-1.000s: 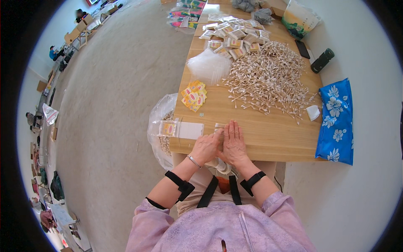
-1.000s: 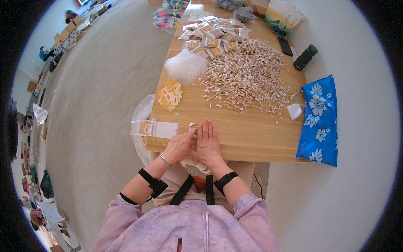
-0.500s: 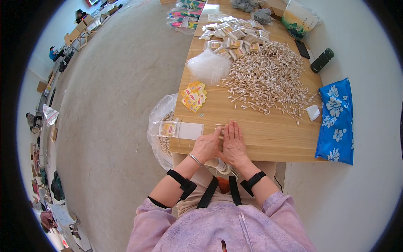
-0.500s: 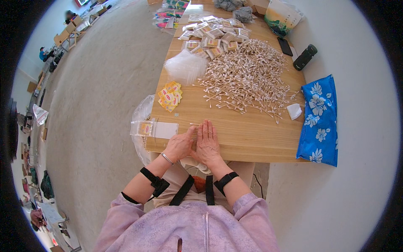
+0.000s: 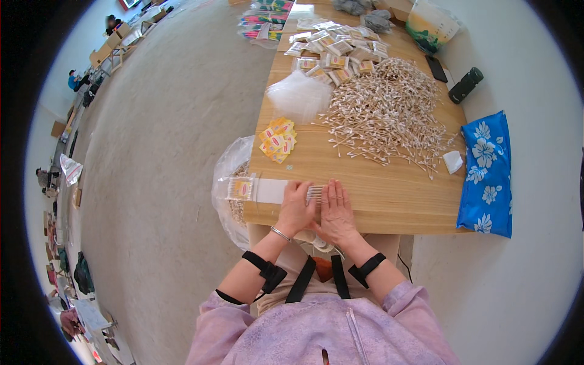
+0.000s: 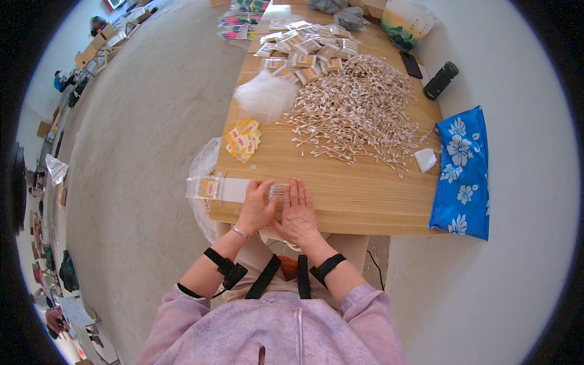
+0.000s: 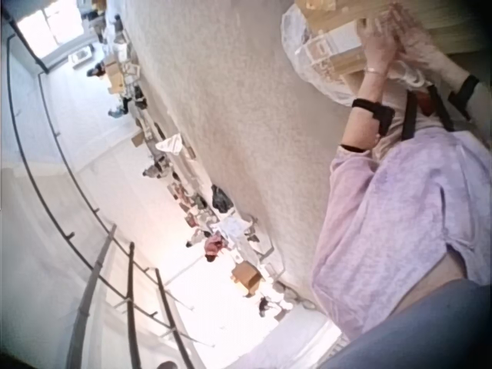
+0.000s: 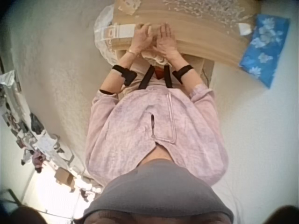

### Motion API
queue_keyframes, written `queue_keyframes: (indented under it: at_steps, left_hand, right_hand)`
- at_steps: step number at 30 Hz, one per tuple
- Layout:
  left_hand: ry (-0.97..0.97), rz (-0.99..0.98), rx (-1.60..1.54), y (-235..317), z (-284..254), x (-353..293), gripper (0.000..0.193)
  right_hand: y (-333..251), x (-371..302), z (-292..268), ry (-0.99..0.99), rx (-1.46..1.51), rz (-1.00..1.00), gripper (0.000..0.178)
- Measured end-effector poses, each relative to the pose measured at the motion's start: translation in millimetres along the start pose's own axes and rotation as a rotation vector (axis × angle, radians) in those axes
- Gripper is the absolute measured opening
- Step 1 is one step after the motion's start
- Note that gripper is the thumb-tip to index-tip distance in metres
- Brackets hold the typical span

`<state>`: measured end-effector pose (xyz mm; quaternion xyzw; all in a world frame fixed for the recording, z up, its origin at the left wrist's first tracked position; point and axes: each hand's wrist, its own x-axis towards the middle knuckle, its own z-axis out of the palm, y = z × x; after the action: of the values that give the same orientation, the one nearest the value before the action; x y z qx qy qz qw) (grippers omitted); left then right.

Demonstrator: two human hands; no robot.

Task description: The person is manually counting, aligning, and packaging cotton swabs into small plastic bags.

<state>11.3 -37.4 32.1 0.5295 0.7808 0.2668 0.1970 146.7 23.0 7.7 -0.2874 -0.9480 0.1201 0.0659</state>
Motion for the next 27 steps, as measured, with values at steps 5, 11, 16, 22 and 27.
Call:
queue_keyframes:
  at_steps: [5,11,16,22,27]
  left_hand:
    - [0.389,-0.013,-0.731,-14,31,10,0.041]
    - [0.276,-0.094,-1.047,-24,29,14,0.045]
    - [0.292,-0.131,-1.073,-41,6,12,0.048]
    - [0.415,-0.159,-1.021,-69,-18,9,0.048]
    - [0.420,-0.162,-0.943,-74,-21,4,0.048]
  right_hand:
    - [-9,2,-2,-0.020,0.000,0.037,0.095]
    - [-27,13,5,-0.059,0.000,0.078,0.087]
    - [-50,30,19,-0.042,0.062,0.069,0.083]
    - [-85,57,37,-0.027,0.074,0.048,0.084]
    - [-87,57,35,-0.043,0.096,0.021,0.084]
